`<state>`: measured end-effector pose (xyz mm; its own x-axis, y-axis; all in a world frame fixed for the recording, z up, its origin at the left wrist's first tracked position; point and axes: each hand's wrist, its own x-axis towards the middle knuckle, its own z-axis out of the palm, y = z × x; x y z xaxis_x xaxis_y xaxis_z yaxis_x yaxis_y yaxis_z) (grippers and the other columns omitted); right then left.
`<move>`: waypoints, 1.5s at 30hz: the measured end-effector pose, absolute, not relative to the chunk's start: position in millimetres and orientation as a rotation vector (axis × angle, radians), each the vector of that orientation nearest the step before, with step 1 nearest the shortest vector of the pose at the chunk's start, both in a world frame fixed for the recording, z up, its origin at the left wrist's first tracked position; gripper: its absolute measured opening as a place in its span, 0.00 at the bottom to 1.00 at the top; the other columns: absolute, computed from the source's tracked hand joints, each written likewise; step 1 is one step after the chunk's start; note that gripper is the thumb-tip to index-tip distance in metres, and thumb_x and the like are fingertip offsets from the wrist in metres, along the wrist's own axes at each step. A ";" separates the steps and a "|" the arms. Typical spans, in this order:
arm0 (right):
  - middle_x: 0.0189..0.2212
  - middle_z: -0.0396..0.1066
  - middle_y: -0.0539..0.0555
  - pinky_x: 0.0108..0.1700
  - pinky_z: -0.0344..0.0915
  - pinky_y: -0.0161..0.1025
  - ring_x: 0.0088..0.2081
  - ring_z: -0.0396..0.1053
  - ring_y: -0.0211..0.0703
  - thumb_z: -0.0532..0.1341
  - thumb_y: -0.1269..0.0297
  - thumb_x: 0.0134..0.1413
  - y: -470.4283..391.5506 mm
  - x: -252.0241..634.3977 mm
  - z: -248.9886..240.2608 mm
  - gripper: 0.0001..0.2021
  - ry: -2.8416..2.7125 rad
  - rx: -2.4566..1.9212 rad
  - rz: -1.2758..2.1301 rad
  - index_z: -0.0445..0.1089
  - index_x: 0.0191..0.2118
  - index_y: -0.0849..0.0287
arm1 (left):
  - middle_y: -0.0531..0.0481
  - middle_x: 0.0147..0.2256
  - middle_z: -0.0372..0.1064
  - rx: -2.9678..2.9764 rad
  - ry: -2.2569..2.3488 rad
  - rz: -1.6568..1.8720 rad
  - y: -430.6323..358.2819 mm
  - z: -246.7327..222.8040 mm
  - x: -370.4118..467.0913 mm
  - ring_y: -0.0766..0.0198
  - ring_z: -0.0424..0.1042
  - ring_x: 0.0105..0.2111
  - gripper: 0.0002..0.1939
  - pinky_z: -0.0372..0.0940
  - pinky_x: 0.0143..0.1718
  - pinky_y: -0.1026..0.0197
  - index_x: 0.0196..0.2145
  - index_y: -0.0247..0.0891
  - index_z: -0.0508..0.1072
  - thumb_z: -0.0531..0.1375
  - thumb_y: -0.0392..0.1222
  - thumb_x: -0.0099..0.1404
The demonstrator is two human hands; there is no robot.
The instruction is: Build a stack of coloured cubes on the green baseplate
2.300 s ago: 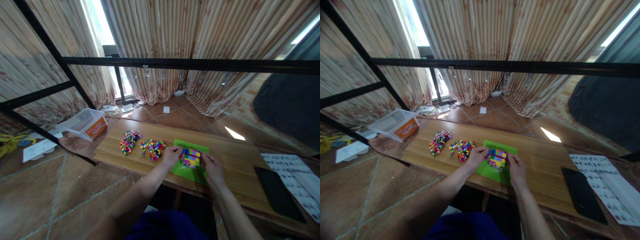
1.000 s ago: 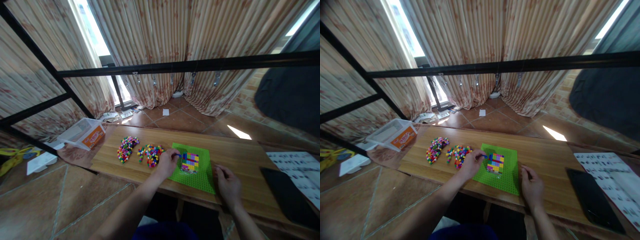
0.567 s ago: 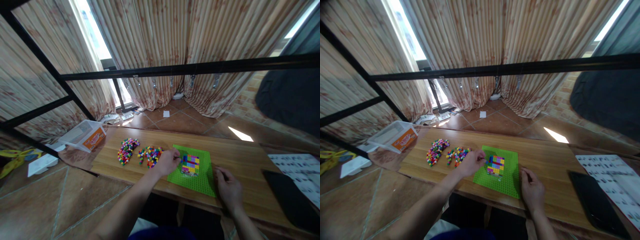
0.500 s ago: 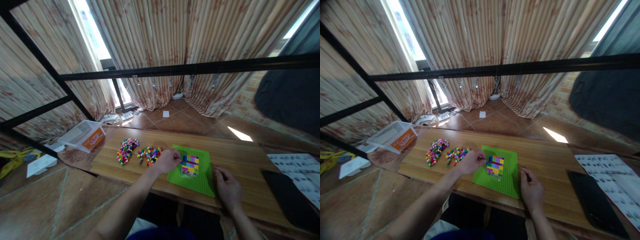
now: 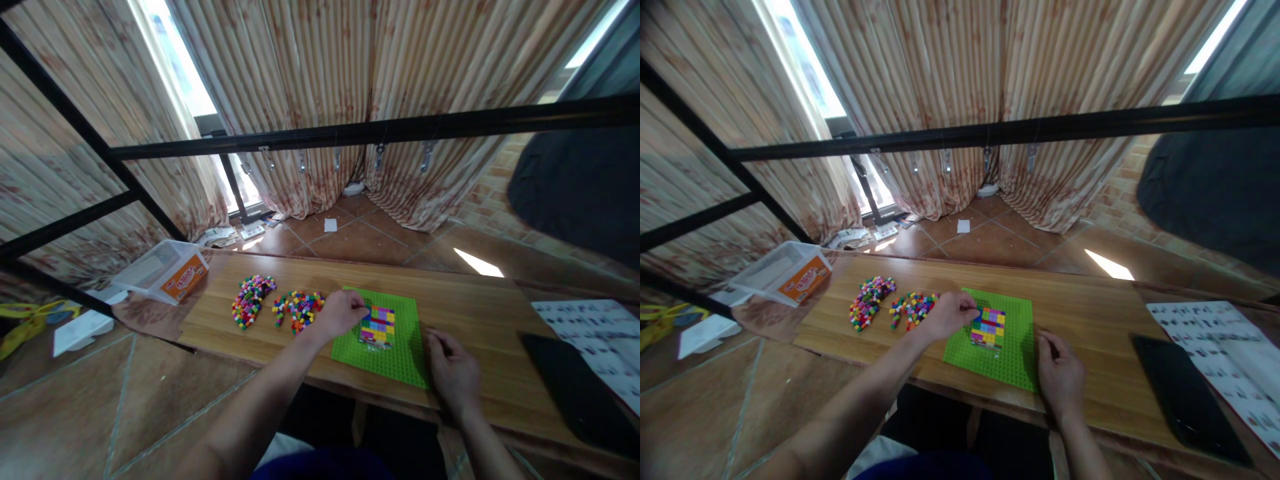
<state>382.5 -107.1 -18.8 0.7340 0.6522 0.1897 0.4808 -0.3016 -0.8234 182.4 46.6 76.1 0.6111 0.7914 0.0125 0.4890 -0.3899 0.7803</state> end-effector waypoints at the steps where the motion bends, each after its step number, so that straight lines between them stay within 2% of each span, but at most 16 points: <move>1: 0.41 0.77 0.60 0.46 0.67 0.45 0.43 0.74 0.53 0.56 0.47 0.54 -107.3 382.3 -18.5 0.22 -0.865 -1.960 0.229 0.77 0.40 0.59 | 0.54 0.22 0.71 2.020 1.024 0.512 46.4 71.7 183.6 0.67 0.69 0.24 0.04 0.63 0.28 0.66 0.28 0.36 0.76 0.62 0.38 0.58; 8: 0.40 0.78 0.61 0.46 0.66 0.46 0.42 0.74 0.53 0.55 0.45 0.54 -108.0 382.8 -20.0 0.24 -0.889 -1.970 0.195 0.77 0.40 0.60 | 0.55 0.23 0.70 1.730 1.039 0.657 41.7 44.5 189.9 0.69 0.68 0.24 0.04 0.62 0.26 0.67 0.29 0.35 0.74 0.63 0.38 0.58; 15: 0.39 0.78 0.60 0.44 0.66 0.44 0.40 0.74 0.52 0.55 0.45 0.54 -107.9 381.3 -19.2 0.24 -0.898 -1.964 0.199 0.77 0.40 0.60 | 0.55 0.24 0.69 1.536 0.993 0.632 37.6 38.4 189.8 0.72 0.64 0.20 0.11 0.61 0.22 0.69 0.41 0.34 0.76 0.62 0.39 0.60; 23: 0.38 0.77 0.62 0.43 0.67 0.44 0.38 0.74 0.52 0.54 0.44 0.54 -107.1 382.0 -21.0 0.25 -0.925 -1.965 0.156 0.77 0.39 0.60 | 0.56 0.22 0.67 1.303 0.949 0.579 37.8 45.2 192.3 0.74 0.62 0.18 0.09 0.62 0.21 0.70 0.38 0.34 0.78 0.63 0.37 0.59; 27: 0.38 0.77 0.61 0.44 0.66 0.45 0.39 0.74 0.52 0.54 0.45 0.54 -106.8 382.3 -19.6 0.24 -0.920 -1.976 0.163 0.77 0.39 0.60 | 0.56 0.22 0.67 1.213 0.881 0.587 38.0 45.5 188.6 0.75 0.62 0.19 0.12 0.62 0.23 0.69 0.36 0.33 0.76 0.65 0.45 0.58; 30: 0.39 0.77 0.61 0.44 0.66 0.44 0.40 0.74 0.52 0.55 0.46 0.53 -106.6 382.6 -18.2 0.23 -0.914 -1.988 0.179 0.77 0.39 0.60 | 0.56 0.23 0.65 1.197 0.841 0.646 35.1 46.4 181.5 0.74 0.62 0.20 0.17 0.61 0.23 0.69 0.31 0.32 0.73 0.63 0.53 0.60; 33: 0.39 0.77 0.61 0.45 0.66 0.45 0.40 0.74 0.53 0.55 0.47 0.53 -107.2 384.5 -20.1 0.23 -0.914 -2.007 0.195 0.77 0.39 0.60 | 0.55 0.23 0.64 1.269 0.865 0.730 27.3 46.4 166.8 0.73 0.63 0.21 0.20 0.60 0.25 0.68 0.30 0.34 0.72 0.60 0.57 0.61; 40: 0.39 0.78 0.62 0.42 0.66 0.48 0.41 0.74 0.57 0.55 0.47 0.53 -110.7 389.8 -24.4 0.23 -0.884 -2.067 0.208 0.77 0.42 0.60 | 0.51 0.30 0.72 1.524 1.100 0.938 9.5 30.7 83.9 0.66 0.69 0.30 0.16 0.64 0.34 0.64 0.41 0.35 0.75 0.61 0.49 0.61; 45: 0.40 0.77 0.63 0.45 0.67 0.52 0.43 0.73 0.59 0.57 0.50 0.52 -110.9 396.2 -22.5 0.22 -0.816 -2.068 0.249 0.77 0.42 0.61 | 0.48 0.35 0.74 1.612 1.419 1.069 14.6 19.8 20.6 0.63 0.71 0.34 0.11 0.66 0.37 0.62 0.40 0.36 0.75 0.58 0.43 0.63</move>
